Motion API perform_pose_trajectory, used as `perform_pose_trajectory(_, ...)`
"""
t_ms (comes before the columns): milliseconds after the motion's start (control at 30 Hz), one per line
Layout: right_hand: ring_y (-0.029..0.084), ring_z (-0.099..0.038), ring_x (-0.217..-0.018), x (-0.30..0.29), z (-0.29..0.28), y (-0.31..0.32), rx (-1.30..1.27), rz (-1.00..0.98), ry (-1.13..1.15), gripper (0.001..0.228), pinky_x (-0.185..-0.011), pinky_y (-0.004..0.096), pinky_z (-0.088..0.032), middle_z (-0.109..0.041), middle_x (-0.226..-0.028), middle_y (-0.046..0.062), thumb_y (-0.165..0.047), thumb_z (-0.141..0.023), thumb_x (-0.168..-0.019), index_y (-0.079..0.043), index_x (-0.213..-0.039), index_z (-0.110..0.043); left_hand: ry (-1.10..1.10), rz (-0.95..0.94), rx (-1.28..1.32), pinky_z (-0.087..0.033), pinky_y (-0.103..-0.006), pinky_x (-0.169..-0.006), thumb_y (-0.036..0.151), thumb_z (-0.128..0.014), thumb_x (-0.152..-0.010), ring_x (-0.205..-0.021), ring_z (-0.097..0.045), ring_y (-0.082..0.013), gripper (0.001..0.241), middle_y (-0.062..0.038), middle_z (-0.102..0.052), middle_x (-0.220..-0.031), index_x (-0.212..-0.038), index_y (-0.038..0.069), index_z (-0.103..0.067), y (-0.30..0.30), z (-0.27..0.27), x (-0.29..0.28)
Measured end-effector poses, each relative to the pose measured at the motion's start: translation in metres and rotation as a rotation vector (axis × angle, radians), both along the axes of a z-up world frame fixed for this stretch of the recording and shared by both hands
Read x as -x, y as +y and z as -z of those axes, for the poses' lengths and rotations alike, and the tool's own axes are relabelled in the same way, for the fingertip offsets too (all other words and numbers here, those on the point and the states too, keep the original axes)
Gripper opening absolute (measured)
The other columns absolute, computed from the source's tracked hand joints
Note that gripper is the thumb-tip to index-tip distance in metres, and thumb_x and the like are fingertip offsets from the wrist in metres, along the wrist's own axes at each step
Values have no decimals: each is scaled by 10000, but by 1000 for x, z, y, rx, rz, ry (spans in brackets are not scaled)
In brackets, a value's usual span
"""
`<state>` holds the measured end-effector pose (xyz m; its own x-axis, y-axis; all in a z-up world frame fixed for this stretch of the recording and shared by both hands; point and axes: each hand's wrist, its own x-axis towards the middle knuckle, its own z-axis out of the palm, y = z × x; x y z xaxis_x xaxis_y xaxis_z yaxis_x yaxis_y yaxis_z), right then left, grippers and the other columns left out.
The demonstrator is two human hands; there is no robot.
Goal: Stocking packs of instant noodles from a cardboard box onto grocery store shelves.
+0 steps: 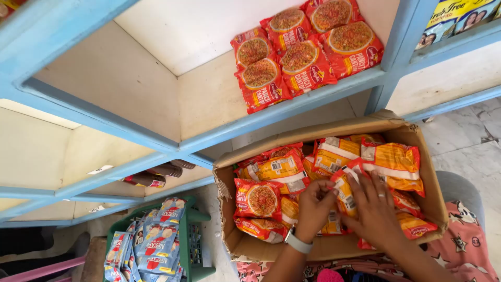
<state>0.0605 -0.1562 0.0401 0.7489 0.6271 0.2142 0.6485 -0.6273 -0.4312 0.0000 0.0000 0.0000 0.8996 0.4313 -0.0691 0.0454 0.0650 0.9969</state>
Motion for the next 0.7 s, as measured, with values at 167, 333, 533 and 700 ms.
perform_pose_trajectory(167, 482, -276, -1429, 18, -19, 13, -205, 2, 67, 1129, -1083, 587, -319, -273, -1551, 277, -327, -831, -601, -95, -1549, -263, -99, -34, 201, -542, -219, -740, 0, -721, -953, -814, -648, -66, 126, -15, -698, -900, -1068, -1, -669, -14, -60, 18)
perform_pose_trajectory(333, 413, -418, -1355, 15, -12, 20, -467, 9, 226, 1031, -1092, 470, -420, -350, -1454, 238, -81, -760, -702, -91, -1588, -233, -222, -94, -71, -546, -255, -719, -16, -765, -940, -793, -666, -105, 83, -57, -717, -908, -1005, -8, -714, -9, -115, 33)
perform_pose_trajectory(533, 264, -517, -1273, -2, -14, 25, -787, -136, 736, 839, -992, 396, -446, -483, -1453, 192, 94, -559, -831, -88, -1593, -258, -366, -54, -642, -561, -361, -906, 53, -787, -919, -1035, -689, -258, 237, -101, -756, -1062, -1146, 27, -724, 14, -150, 37)
perform_pose_trajectory(700, 241, -629, -1153, -12, -26, 31, -965, 161, 1350, 788, -977, 402, -501, -599, -1367, 179, 37, -506, -864, -170, -1601, -319, -217, -345, -796, -384, -434, -1129, 97, -801, -879, -1389, -458, -376, 597, -229, -447, -1500, -1408, 41, -530, 30, -127, 37)
